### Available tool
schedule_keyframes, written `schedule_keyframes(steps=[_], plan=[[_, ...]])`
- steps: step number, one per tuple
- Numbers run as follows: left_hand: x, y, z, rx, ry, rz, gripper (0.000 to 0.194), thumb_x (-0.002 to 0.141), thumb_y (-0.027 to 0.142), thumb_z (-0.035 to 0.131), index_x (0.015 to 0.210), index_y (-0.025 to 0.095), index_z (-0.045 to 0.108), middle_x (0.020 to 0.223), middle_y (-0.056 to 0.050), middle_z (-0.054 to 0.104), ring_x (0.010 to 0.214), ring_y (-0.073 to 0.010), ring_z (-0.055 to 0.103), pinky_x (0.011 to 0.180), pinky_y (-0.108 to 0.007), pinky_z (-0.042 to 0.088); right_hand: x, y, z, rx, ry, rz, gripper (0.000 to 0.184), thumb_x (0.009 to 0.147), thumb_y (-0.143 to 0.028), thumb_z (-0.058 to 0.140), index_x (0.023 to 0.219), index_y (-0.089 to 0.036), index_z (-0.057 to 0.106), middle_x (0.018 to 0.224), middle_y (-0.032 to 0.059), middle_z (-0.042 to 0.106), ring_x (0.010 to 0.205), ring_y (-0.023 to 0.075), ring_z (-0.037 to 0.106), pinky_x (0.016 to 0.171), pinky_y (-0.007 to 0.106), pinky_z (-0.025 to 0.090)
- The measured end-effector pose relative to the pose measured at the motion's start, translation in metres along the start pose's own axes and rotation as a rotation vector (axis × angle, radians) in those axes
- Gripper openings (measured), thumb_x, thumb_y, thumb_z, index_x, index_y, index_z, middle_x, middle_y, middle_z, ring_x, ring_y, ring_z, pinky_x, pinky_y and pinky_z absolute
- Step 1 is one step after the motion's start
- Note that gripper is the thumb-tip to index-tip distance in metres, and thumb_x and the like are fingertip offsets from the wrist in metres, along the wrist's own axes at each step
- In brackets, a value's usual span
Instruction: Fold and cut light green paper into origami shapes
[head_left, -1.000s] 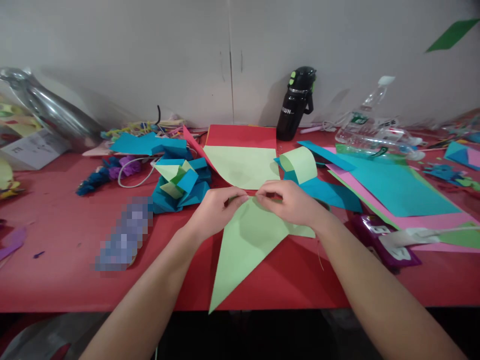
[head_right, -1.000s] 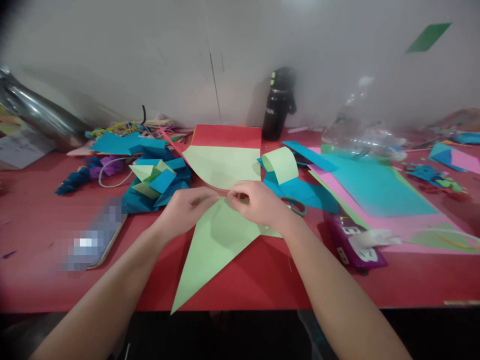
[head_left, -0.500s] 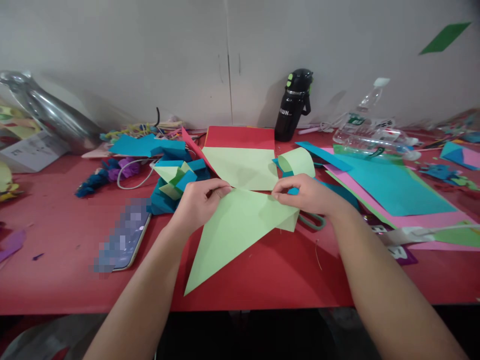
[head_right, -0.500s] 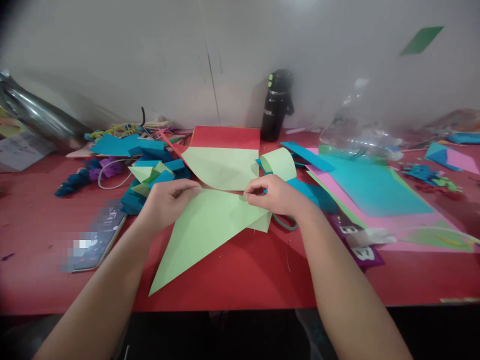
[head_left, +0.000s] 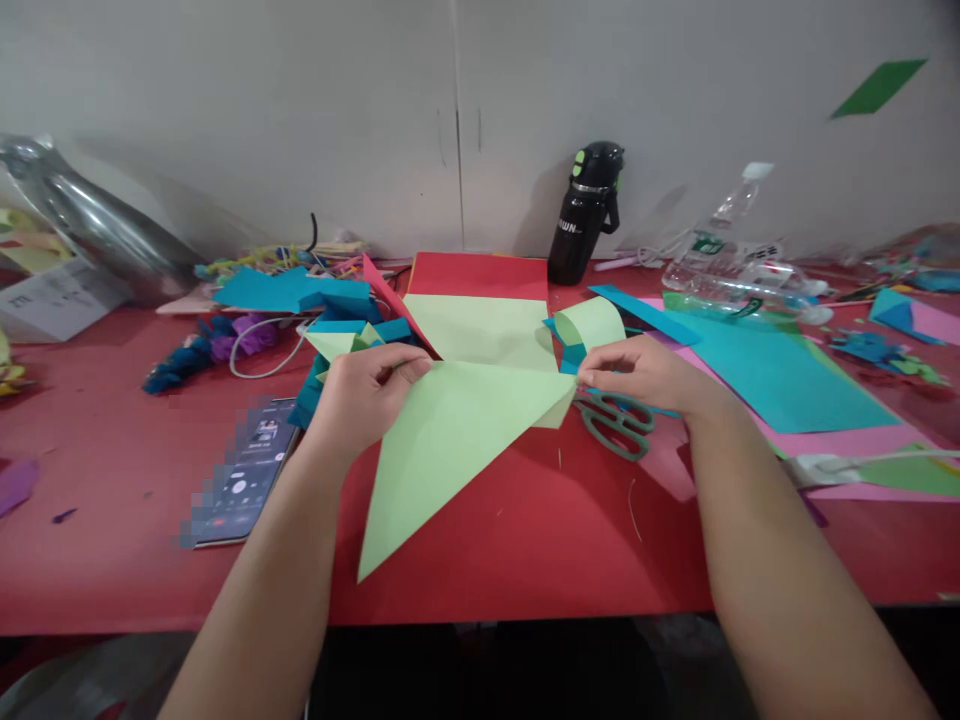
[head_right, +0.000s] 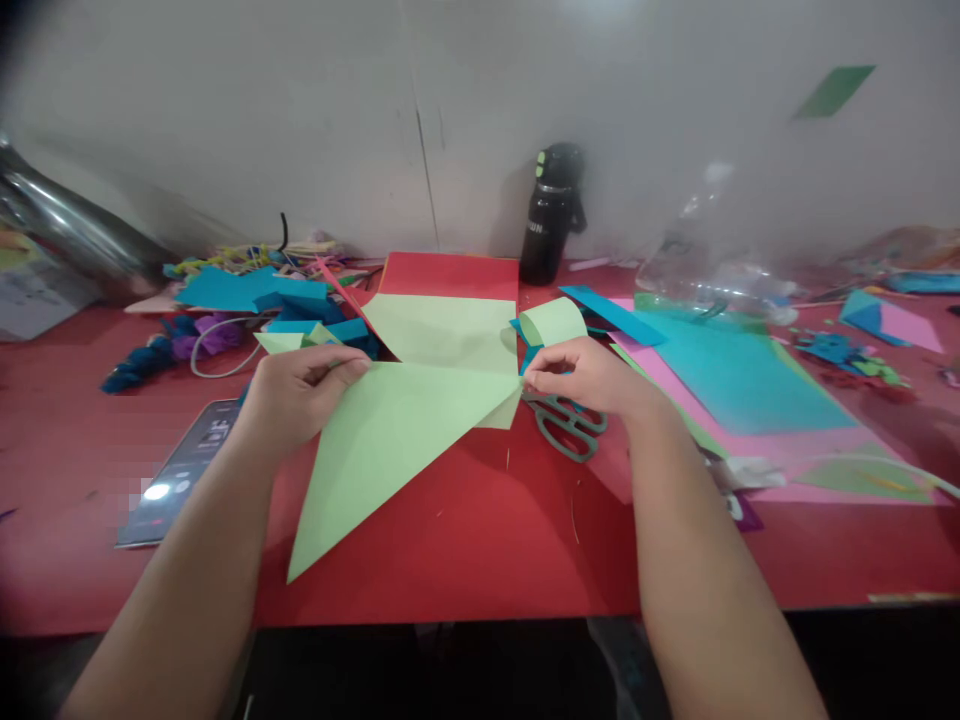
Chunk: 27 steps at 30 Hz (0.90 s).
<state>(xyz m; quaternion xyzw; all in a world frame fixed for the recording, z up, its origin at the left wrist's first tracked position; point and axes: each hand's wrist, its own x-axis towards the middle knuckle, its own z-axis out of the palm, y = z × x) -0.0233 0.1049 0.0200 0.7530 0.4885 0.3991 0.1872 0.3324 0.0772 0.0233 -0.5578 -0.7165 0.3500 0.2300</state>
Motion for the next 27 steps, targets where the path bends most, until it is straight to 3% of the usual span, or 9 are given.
schedule_keyframes(steps=[4, 7, 10, 12, 15, 18, 22, 25, 27], plan=[[0.002, -0.002, -0.004, -0.002, 0.132, -0.015, 0.018, 0.086, 0.037, 0.068, 0.084, 0.022, 0.077, 0.075, -0.001, 0.071, 0.067, -0.0159, 0.061, 0.057, -0.025, 0.044, 0.003, 0.008, 0.000, 0.077, 0.143, 0.031, 0.022, 0.084, -0.043, 0.069, 0.078, -0.023, 0.074, 0.086, 0.0045, 0.073, 0.083, 0.0218, 0.065, 0.077, 0.034, 0.051], [0.002, 0.001, -0.004, -0.032, 0.129, -0.025, 0.018, 0.086, 0.036, 0.068, 0.082, 0.021, 0.076, 0.067, 0.001, 0.065, 0.057, -0.0131, 0.053, 0.051, -0.025, 0.038, 0.010, 0.004, 0.011, 0.268, 0.283, -0.024, 0.027, 0.088, -0.049, 0.065, 0.083, -0.025, 0.075, 0.091, 0.0054, 0.073, 0.089, 0.0233, 0.066, 0.083, 0.037, 0.052], [0.002, 0.005, 0.001, -0.135, 0.095, -0.048, 0.020, 0.087, 0.037, 0.067, 0.083, 0.020, 0.075, 0.066, 0.000, 0.063, 0.055, -0.0127, 0.053, 0.049, -0.024, 0.038, 0.013, -0.006, 0.025, 0.599, 0.165, -0.123, 0.042, 0.095, -0.061, 0.050, 0.095, -0.027, 0.074, 0.099, 0.0077, 0.073, 0.094, 0.0247, 0.067, 0.082, 0.039, 0.054], [0.003, 0.006, 0.006, -0.250, 0.092, -0.104, 0.021, 0.087, 0.038, 0.067, 0.084, 0.019, 0.074, 0.067, -0.001, 0.065, 0.057, -0.0131, 0.055, 0.050, -0.023, 0.040, 0.013, -0.014, 0.032, 0.713, 0.088, -0.158, 0.041, 0.093, -0.062, 0.054, 0.102, -0.027, 0.073, 0.102, 0.0082, 0.073, 0.093, 0.0244, 0.067, 0.081, 0.039, 0.054], [0.003, 0.005, 0.017, -0.479, 0.079, -0.241, 0.025, 0.086, 0.043, 0.070, 0.089, 0.018, 0.073, 0.072, -0.002, 0.068, 0.062, -0.0147, 0.060, 0.054, -0.024, 0.045, 0.011, -0.022, 0.037, 0.766, 0.083, -0.158, 0.029, 0.086, -0.046, 0.073, 0.103, -0.024, 0.071, 0.098, 0.0070, 0.073, 0.084, 0.0209, 0.066, 0.078, 0.037, 0.053], [0.001, 0.005, 0.027, -0.638, 0.014, -0.333, 0.030, 0.083, 0.047, 0.072, 0.091, 0.018, 0.071, 0.076, -0.003, 0.070, 0.067, -0.0174, 0.063, 0.060, -0.027, 0.050, 0.013, -0.027, 0.044, 0.850, 0.162, -0.136, 0.021, 0.082, -0.034, 0.079, 0.097, -0.022, 0.072, 0.092, 0.0046, 0.072, 0.079, 0.0177, 0.064, 0.073, 0.033, 0.052], [-0.002, 0.011, 0.031, -0.482, -0.168, -0.352, 0.030, 0.086, 0.048, 0.068, 0.086, 0.018, 0.071, 0.079, -0.004, 0.070, 0.069, -0.0183, 0.063, 0.060, -0.029, 0.051, 0.020, -0.034, 0.058, 1.000, 0.298, -0.058, 0.016, 0.082, -0.037, 0.078, 0.087, -0.023, 0.072, 0.093, 0.0039, 0.074, 0.082, 0.0186, 0.067, 0.071, 0.032, 0.053], [-0.006, 0.017, 0.033, -0.294, -0.316, -0.219, 0.024, 0.089, 0.041, 0.064, 0.087, 0.019, 0.073, 0.090, -0.005, 0.073, 0.082, -0.0207, 0.067, 0.074, -0.033, 0.055, 0.020, -0.043, 0.061, 1.055, 0.354, -0.001, 0.025, 0.084, -0.048, 0.074, 0.088, -0.023, 0.072, 0.096, 0.0050, 0.075, 0.088, 0.0235, 0.070, 0.072, 0.036, 0.056], [-0.010, 0.022, 0.037, -0.209, -0.300, -0.106, 0.018, 0.088, 0.032, 0.062, 0.094, 0.020, 0.074, 0.102, -0.006, 0.073, 0.093, -0.0220, 0.067, 0.084, -0.036, 0.054, 0.016, -0.050, 0.061, 1.028, 0.389, 0.043, 0.031, 0.084, -0.053, 0.071, 0.095, -0.024, 0.074, 0.097, 0.0055, 0.076, 0.091, 0.0263, 0.071, 0.072, 0.037, 0.057]])
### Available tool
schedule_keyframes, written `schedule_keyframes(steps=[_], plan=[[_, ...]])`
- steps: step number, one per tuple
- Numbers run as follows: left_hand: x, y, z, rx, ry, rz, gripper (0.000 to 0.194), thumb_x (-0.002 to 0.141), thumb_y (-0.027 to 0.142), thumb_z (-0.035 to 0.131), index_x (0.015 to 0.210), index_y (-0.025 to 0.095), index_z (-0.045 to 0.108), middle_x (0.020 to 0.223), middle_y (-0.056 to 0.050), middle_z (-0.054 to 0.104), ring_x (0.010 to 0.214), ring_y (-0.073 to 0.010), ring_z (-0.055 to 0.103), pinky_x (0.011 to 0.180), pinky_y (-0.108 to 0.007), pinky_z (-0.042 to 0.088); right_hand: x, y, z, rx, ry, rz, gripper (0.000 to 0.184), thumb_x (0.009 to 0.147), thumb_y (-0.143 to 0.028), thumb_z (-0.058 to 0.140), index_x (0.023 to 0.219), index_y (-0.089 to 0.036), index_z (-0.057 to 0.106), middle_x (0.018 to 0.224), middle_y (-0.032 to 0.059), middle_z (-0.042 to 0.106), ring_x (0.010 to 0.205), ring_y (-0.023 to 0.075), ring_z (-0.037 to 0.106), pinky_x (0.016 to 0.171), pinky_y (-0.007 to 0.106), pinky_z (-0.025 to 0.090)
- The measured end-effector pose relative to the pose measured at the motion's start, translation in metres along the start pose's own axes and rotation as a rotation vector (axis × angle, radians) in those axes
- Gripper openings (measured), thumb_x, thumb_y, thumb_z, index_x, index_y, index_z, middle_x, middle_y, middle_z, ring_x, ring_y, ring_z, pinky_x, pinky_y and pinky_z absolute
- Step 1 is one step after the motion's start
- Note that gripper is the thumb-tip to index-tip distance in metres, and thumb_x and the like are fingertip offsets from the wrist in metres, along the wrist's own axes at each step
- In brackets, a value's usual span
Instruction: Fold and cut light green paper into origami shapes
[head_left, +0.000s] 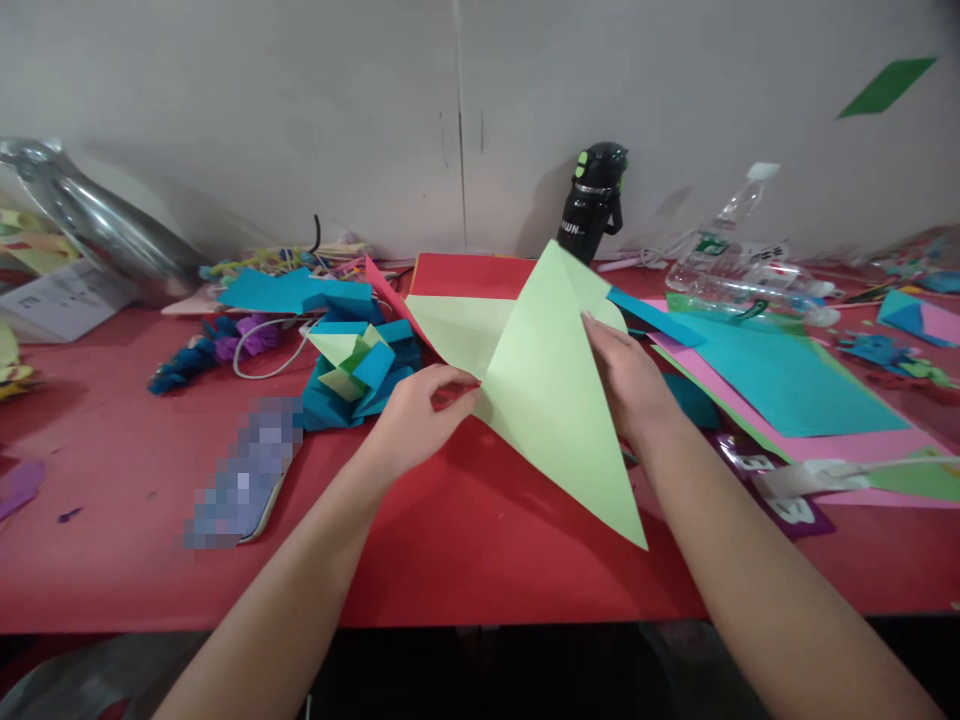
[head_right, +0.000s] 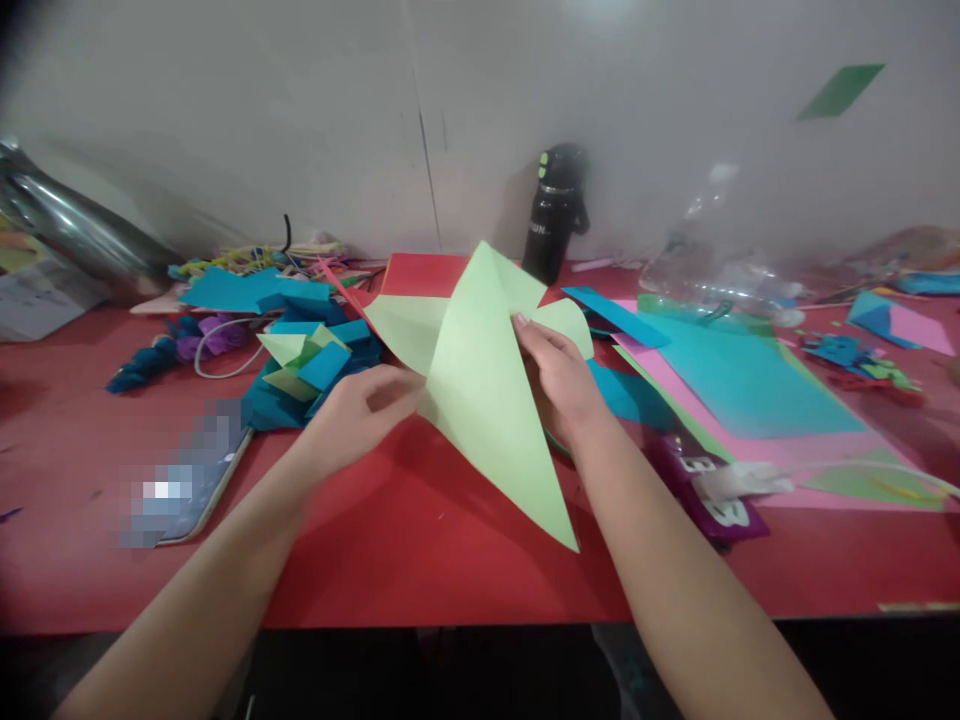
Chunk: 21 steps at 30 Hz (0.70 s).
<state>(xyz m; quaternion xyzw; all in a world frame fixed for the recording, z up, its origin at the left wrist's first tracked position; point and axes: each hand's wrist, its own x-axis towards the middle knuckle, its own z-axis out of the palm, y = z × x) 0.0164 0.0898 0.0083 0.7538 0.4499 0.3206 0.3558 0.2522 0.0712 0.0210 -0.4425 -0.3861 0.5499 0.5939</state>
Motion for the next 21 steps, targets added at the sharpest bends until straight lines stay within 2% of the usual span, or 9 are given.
schedule_keyframes(steps=[2, 4, 8, 12, 14, 16, 18, 19, 21], plan=[[-0.003, 0.005, 0.008, 0.042, 0.062, 0.065, 0.019, 0.086, 0.024, 0.062, 0.101, 0.019, 0.072, 0.108, -0.007, 0.071, 0.095, -0.0222, 0.067, 0.083, -0.036, 0.055, -0.006, -0.004, 0.004, -0.070, 0.025, 0.034, 0.033, 0.083, -0.056, 0.070, 0.093, -0.024, 0.074, 0.091, 0.0050, 0.076, 0.088, 0.0273, 0.072, 0.070, 0.038, 0.056], [-0.007, 0.011, 0.016, -0.029, 0.068, 0.062, 0.021, 0.085, 0.022, 0.061, 0.103, 0.018, 0.071, 0.105, -0.008, 0.072, 0.092, -0.0221, 0.068, 0.079, -0.035, 0.055, -0.011, -0.005, 0.010, -0.135, 0.001, 0.058, 0.033, 0.081, -0.057, 0.072, 0.086, -0.025, 0.073, 0.080, 0.0037, 0.074, 0.079, 0.0260, 0.071, 0.065, 0.037, 0.055], [-0.009, 0.021, 0.028, -0.462, -0.126, -0.085, 0.024, 0.090, 0.030, 0.061, 0.108, 0.016, 0.071, 0.108, -0.009, 0.074, 0.092, -0.0237, 0.070, 0.080, -0.036, 0.058, -0.017, 0.002, 0.022, -0.216, -0.115, 0.025, 0.034, 0.078, -0.058, 0.074, 0.079, -0.025, 0.069, 0.064, 0.0004, 0.063, 0.063, 0.0196, 0.062, 0.056, 0.033, 0.048], [-0.005, 0.021, 0.023, -0.893, -0.274, -0.268, 0.046, 0.095, 0.049, 0.051, 0.126, 0.018, 0.064, 0.125, -0.013, 0.070, 0.110, -0.0306, 0.068, 0.090, -0.043, 0.057, -0.018, 0.011, 0.028, -0.322, -0.117, -0.117, 0.034, 0.077, -0.052, 0.077, 0.070, -0.022, 0.061, 0.056, -0.0046, 0.046, 0.051, 0.0119, 0.044, 0.048, 0.027, 0.036], [-0.004, 0.019, 0.016, -0.997, -0.338, -0.290, 0.064, 0.094, 0.066, 0.039, 0.130, 0.019, 0.062, 0.128, -0.015, 0.069, 0.115, -0.0341, 0.066, 0.091, -0.045, 0.056, -0.020, 0.013, 0.030, -0.398, -0.056, -0.209, 0.033, 0.079, -0.048, 0.076, 0.069, -0.021, 0.058, 0.055, -0.0057, 0.041, 0.051, 0.0103, 0.038, 0.048, 0.027, 0.032], [-0.006, 0.019, 0.011, -1.012, -0.389, -0.273, 0.080, 0.088, 0.082, 0.030, 0.129, 0.021, 0.063, 0.126, -0.015, 0.070, 0.119, -0.0369, 0.064, 0.091, -0.047, 0.056, -0.023, 0.015, 0.033, -0.467, -0.003, -0.294, 0.031, 0.082, -0.046, 0.073, 0.071, -0.021, 0.058, 0.057, -0.0049, 0.042, 0.052, 0.0106, 0.037, 0.049, 0.027, 0.032], [-0.009, 0.018, 0.008, -0.970, -0.429, -0.251, 0.077, 0.083, 0.084, 0.043, 0.126, 0.024, 0.065, 0.123, -0.013, 0.072, 0.118, -0.0372, 0.065, 0.090, -0.046, 0.057, -0.026, 0.015, 0.035, -0.522, 0.025, -0.347, 0.028, 0.085, -0.046, 0.069, 0.076, -0.022, 0.060, 0.059, -0.0037, 0.045, 0.054, 0.0115, 0.039, 0.051, 0.029, 0.034], [-0.009, 0.018, 0.008, -0.936, -0.437, -0.256, 0.068, 0.082, 0.077, 0.056, 0.125, 0.025, 0.065, 0.122, -0.012, 0.072, 0.117, -0.0365, 0.066, 0.090, -0.045, 0.058, -0.028, 0.014, 0.036, -0.545, 0.026, -0.357, 0.027, 0.086, -0.047, 0.068, 0.078, -0.022, 0.061, 0.060, -0.0033, 0.046, 0.053, 0.0119, 0.039, 0.051, 0.029, 0.034], [-0.010, 0.017, 0.008, -0.859, -0.409, -0.295, 0.053, 0.078, 0.052, 0.078, 0.122, 0.026, 0.066, 0.120, -0.011, 0.073, 0.111, -0.0341, 0.069, 0.088, -0.044, 0.059, -0.027, 0.012, 0.035, -0.577, 0.013, -0.363, 0.027, 0.087, -0.049, 0.067, 0.080, -0.023, 0.062, 0.060, -0.0027, 0.046, 0.054, 0.0128, 0.039, 0.051, 0.030, 0.035]])
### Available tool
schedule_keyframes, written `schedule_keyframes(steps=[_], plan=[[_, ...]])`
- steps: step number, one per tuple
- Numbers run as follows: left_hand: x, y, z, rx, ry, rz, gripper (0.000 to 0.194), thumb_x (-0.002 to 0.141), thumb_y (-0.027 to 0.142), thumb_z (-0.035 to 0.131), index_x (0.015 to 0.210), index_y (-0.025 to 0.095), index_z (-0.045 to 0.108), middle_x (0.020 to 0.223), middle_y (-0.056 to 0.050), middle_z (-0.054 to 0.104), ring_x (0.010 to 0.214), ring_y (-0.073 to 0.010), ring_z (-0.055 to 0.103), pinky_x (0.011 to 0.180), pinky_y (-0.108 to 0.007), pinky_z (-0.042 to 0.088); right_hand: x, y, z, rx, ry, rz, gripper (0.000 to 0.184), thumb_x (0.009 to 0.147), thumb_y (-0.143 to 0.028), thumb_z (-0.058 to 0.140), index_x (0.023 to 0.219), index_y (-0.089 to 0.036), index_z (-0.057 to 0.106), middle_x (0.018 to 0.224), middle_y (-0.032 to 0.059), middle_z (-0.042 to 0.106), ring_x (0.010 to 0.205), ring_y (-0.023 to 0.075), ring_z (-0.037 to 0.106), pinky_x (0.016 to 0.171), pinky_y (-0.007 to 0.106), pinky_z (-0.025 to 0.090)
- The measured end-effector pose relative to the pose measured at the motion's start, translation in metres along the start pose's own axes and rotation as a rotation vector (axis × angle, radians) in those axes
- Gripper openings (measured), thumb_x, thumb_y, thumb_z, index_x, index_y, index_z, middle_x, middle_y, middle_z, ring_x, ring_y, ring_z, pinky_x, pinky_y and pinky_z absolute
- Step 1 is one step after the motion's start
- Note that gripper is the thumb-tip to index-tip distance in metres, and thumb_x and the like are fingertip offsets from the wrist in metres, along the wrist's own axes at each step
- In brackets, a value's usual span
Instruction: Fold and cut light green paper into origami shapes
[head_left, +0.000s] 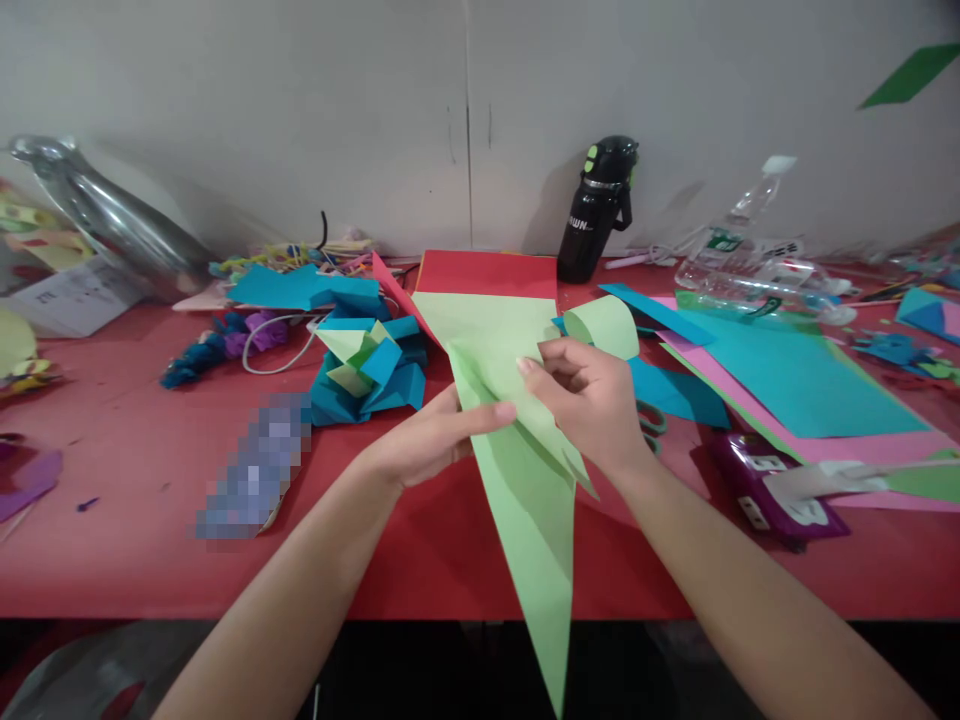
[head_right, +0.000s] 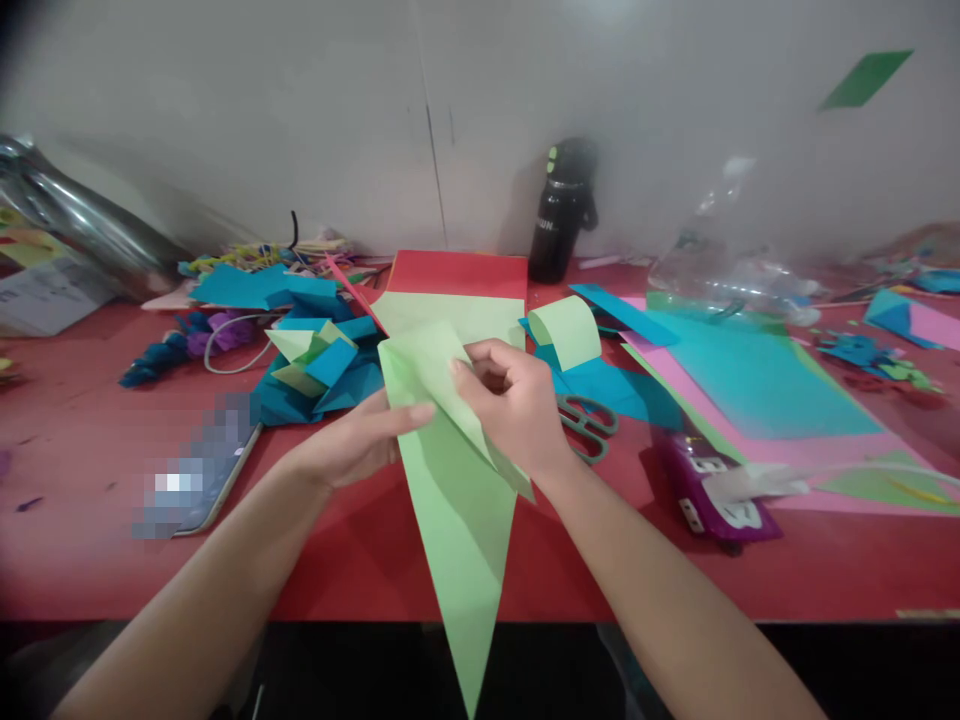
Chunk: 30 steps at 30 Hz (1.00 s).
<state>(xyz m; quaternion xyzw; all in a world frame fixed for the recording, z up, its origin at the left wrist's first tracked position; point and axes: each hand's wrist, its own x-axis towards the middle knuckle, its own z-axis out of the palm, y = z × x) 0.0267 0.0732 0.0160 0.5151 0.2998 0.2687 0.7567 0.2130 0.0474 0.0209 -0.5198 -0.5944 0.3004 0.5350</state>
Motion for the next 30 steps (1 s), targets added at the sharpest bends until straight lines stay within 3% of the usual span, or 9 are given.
schedule_keyframes(steps=[2, 6, 8, 10, 13, 17, 20, 25, 30], plan=[[0.002, -0.001, -0.004, 0.066, 0.077, -0.018, 0.049, 0.076, 0.034, 0.082, 0.121, 0.024, 0.065, 0.118, -0.010, 0.073, 0.104, -0.0317, 0.071, 0.086, -0.043, 0.059, 0.005, 0.003, -0.006, -0.010, -0.041, -0.007, 0.029, 0.087, -0.052, 0.067, 0.081, -0.023, 0.063, 0.062, -0.0017, 0.048, 0.056, 0.0139, 0.042, 0.053, 0.031, 0.035], [0.005, 0.000, -0.019, 0.273, 0.084, 0.039, 0.043, 0.082, 0.033, 0.074, 0.122, 0.020, 0.063, 0.112, -0.010, 0.074, 0.100, -0.0289, 0.072, 0.081, -0.040, 0.059, 0.021, 0.023, -0.028, -0.006, -0.250, 0.149, 0.033, 0.084, -0.052, 0.069, 0.073, -0.022, 0.060, 0.067, 0.0001, 0.055, 0.061, 0.0158, 0.048, 0.055, 0.031, 0.037], [0.005, 0.001, -0.027, 0.489, 0.122, 0.030, 0.036, 0.083, 0.036, 0.072, 0.115, 0.020, 0.064, 0.101, -0.009, 0.076, 0.093, -0.0288, 0.073, 0.076, -0.038, 0.057, 0.028, 0.036, -0.038, -0.032, -0.340, 0.274, 0.032, 0.083, -0.050, 0.070, 0.070, -0.023, 0.059, 0.065, -0.0006, 0.056, 0.059, 0.0161, 0.049, 0.055, 0.032, 0.038], [0.006, 0.000, -0.033, 0.796, 0.246, 0.011, 0.030, 0.083, 0.038, 0.070, 0.107, 0.021, 0.067, 0.089, -0.006, 0.076, 0.083, -0.0277, 0.073, 0.069, -0.036, 0.054, 0.031, 0.047, -0.045, -0.095, -0.451, 0.358, 0.036, 0.081, -0.047, 0.071, 0.063, -0.023, 0.052, 0.060, -0.0025, 0.050, 0.057, 0.0153, 0.045, 0.054, 0.031, 0.036], [0.007, -0.003, -0.034, 1.121, 0.296, 0.046, 0.032, 0.084, 0.036, 0.067, 0.113, 0.024, 0.069, 0.088, -0.005, 0.073, 0.075, -0.0243, 0.067, 0.066, -0.034, 0.049, 0.031, 0.054, -0.048, -0.194, -0.537, 0.399, 0.045, 0.081, -0.045, 0.070, 0.059, -0.023, 0.038, 0.056, -0.0048, 0.040, 0.053, 0.0129, 0.036, 0.051, 0.030, 0.030], [0.009, -0.007, -0.030, 1.230, 0.136, 0.170, 0.032, 0.086, 0.030, 0.063, 0.116, 0.025, 0.072, 0.101, -0.007, 0.066, 0.088, -0.0237, 0.063, 0.079, -0.036, 0.049, 0.029, 0.053, -0.043, -0.280, -0.491, 0.324, 0.042, 0.085, -0.049, 0.065, 0.063, -0.023, 0.039, 0.056, -0.0056, 0.035, 0.053, 0.0120, 0.030, 0.051, 0.030, 0.023], [0.010, -0.009, -0.031, 1.248, 0.089, 0.206, 0.030, 0.089, 0.030, 0.060, 0.116, 0.025, 0.073, 0.106, -0.008, 0.063, 0.098, -0.0250, 0.063, 0.090, -0.039, 0.049, 0.028, 0.055, -0.037, -0.321, -0.417, 0.235, 0.039, 0.085, -0.049, 0.065, 0.069, -0.024, 0.040, 0.058, -0.0064, 0.032, 0.053, 0.0120, 0.028, 0.051, 0.030, 0.021], [0.009, -0.011, -0.032, 1.248, 0.101, 0.226, 0.030, 0.091, 0.032, 0.058, 0.115, 0.028, 0.074, 0.104, -0.008, 0.062, 0.097, -0.0247, 0.063, 0.091, -0.039, 0.049, 0.028, 0.060, -0.032, -0.408, -0.413, 0.166, 0.044, 0.087, -0.041, 0.063, 0.068, -0.024, 0.028, 0.058, -0.0073, 0.026, 0.054, 0.0117, 0.023, 0.050, 0.030, 0.019], [0.013, -0.017, -0.028, 1.211, 0.193, 0.231, 0.037, 0.092, 0.034, 0.057, 0.126, 0.025, 0.067, 0.105, -0.009, 0.064, 0.091, -0.0242, 0.064, 0.084, -0.039, 0.050, 0.029, 0.060, -0.033, -0.241, -0.383, 0.157, 0.031, 0.087, -0.043, 0.064, 0.072, -0.023, 0.047, 0.063, -0.0043, 0.045, 0.058, 0.0138, 0.041, 0.054, 0.030, 0.031]])
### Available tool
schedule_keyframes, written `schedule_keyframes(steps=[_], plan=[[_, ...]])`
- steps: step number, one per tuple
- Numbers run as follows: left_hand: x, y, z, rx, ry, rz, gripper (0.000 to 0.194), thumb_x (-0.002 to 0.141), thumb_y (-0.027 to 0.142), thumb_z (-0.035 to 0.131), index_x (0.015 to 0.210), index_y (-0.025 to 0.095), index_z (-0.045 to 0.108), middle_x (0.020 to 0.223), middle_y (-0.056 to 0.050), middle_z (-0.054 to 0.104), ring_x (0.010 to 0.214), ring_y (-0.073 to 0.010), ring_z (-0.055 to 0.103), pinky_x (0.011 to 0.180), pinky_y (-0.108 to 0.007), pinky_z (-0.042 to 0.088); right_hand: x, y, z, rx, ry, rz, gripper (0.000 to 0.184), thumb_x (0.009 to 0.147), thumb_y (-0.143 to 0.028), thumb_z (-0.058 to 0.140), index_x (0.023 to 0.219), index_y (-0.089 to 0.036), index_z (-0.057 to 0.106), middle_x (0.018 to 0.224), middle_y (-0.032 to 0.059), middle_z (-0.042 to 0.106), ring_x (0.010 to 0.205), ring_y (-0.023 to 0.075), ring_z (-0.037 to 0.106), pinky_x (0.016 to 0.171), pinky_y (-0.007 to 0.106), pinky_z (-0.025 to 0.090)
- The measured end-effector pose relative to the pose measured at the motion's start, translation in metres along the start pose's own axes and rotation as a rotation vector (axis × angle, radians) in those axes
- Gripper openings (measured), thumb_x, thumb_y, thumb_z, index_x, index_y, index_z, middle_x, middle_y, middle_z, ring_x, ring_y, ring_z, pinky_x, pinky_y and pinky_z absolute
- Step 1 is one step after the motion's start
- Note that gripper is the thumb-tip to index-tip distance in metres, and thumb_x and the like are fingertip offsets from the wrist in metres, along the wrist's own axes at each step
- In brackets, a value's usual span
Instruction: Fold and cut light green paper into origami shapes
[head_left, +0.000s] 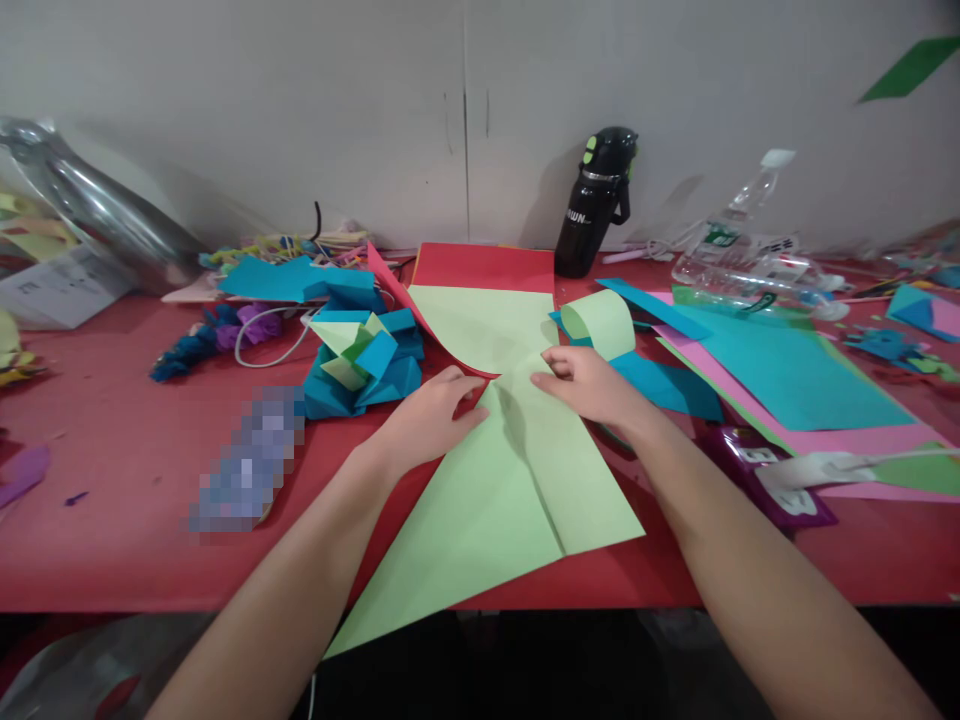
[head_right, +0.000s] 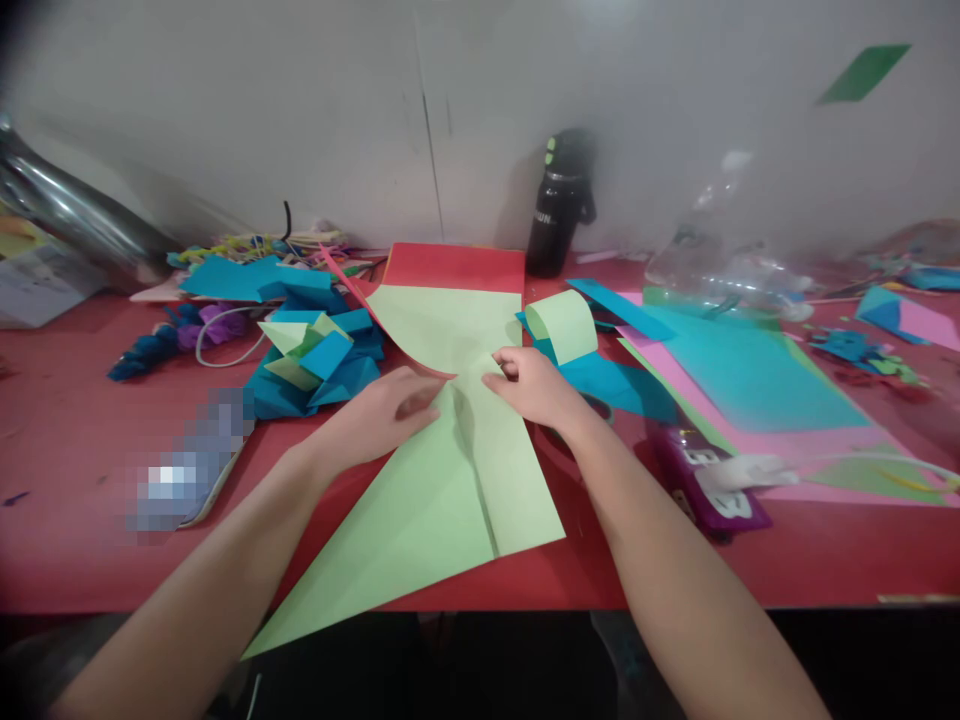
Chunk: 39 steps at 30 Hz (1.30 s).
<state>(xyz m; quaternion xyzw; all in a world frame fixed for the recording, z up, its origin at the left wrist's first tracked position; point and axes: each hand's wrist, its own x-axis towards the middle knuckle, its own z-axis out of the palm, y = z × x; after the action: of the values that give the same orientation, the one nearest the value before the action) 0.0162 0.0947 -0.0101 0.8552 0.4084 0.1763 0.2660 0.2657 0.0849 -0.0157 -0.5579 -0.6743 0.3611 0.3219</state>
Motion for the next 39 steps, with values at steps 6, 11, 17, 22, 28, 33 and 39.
schedule_keyframes(steps=[6, 11, 17, 22, 28, 33, 39], plan=[[0.008, 0.000, 0.010, -0.288, 0.126, -0.192, 0.044, 0.089, 0.039, 0.063, 0.126, 0.016, 0.059, 0.100, -0.008, 0.070, 0.081, -0.0213, 0.066, 0.074, -0.035, 0.053, -0.001, -0.010, -0.001, 0.274, 0.013, -0.052, 0.023, 0.084, -0.044, 0.071, 0.086, -0.022, 0.065, 0.083, 0.0020, 0.065, 0.078, 0.0201, 0.061, 0.069, 0.033, 0.048], [0.012, 0.001, 0.008, -0.562, 0.285, -0.217, 0.024, 0.084, 0.034, 0.068, 0.099, 0.017, 0.063, 0.094, -0.006, 0.072, 0.086, -0.0209, 0.070, 0.074, -0.030, 0.055, -0.007, -0.010, -0.017, 0.477, -0.050, 0.026, 0.043, 0.083, -0.050, 0.073, 0.119, -0.027, 0.067, 0.112, 0.0064, 0.070, 0.100, 0.0237, 0.067, 0.086, 0.037, 0.055], [0.014, -0.006, 0.001, -0.735, 0.605, -0.255, 0.025, 0.084, 0.033, 0.066, 0.101, 0.020, 0.053, 0.097, -0.006, 0.072, 0.085, -0.0202, 0.071, 0.071, -0.031, 0.057, -0.025, -0.008, -0.053, 0.497, -0.499, -0.029, 0.124, 0.053, -0.032, 0.097, 0.157, -0.037, 0.029, 0.151, 0.0118, 0.049, 0.138, 0.0323, 0.050, 0.098, 0.042, 0.054], [0.014, -0.005, -0.005, -0.832, 0.713, -0.233, 0.033, 0.084, 0.025, 0.064, 0.112, 0.023, 0.046, 0.112, -0.008, 0.070, 0.101, -0.0224, 0.071, 0.079, -0.034, 0.060, -0.028, -0.013, -0.051, 0.317, -0.427, 0.075, 0.106, 0.064, -0.020, 0.090, 0.153, -0.046, 0.036, 0.145, 0.0065, 0.056, 0.114, 0.0290, 0.066, 0.084, 0.039, 0.060], [0.011, 0.000, -0.013, -0.880, 0.684, -0.250, 0.054, 0.075, 0.023, 0.070, 0.122, 0.029, 0.046, 0.101, -0.003, 0.069, 0.082, -0.0195, 0.071, 0.064, -0.031, 0.059, -0.014, -0.008, -0.039, 0.265, -0.022, 0.059, 0.040, 0.077, -0.035, 0.081, 0.116, -0.032, 0.073, 0.111, 0.0036, 0.074, 0.101, 0.0240, 0.069, 0.084, 0.039, 0.059], [0.002, -0.010, -0.031, -0.592, 0.525, -0.172, 0.026, 0.072, 0.032, 0.077, 0.093, 0.020, 0.067, 0.082, -0.003, 0.067, 0.069, -0.0183, 0.065, 0.058, -0.029, 0.054, -0.012, -0.006, -0.044, 0.279, -0.040, 0.091, 0.026, 0.078, -0.040, 0.079, 0.099, -0.025, 0.077, 0.100, 0.0056, 0.077, 0.091, 0.0237, 0.071, 0.078, 0.038, 0.058], [-0.010, -0.015, -0.043, -0.088, 0.035, 0.070, 0.027, 0.075, 0.013, 0.063, 0.099, 0.021, 0.074, 0.095, -0.005, 0.075, 0.085, -0.0229, 0.069, 0.075, -0.033, 0.054, -0.011, -0.003, -0.047, -0.003, -0.262, 0.074, 0.016, 0.082, -0.027, 0.071, 0.095, -0.028, 0.080, 0.102, 0.0032, 0.079, 0.096, 0.0272, 0.071, 0.083, 0.040, 0.056]])
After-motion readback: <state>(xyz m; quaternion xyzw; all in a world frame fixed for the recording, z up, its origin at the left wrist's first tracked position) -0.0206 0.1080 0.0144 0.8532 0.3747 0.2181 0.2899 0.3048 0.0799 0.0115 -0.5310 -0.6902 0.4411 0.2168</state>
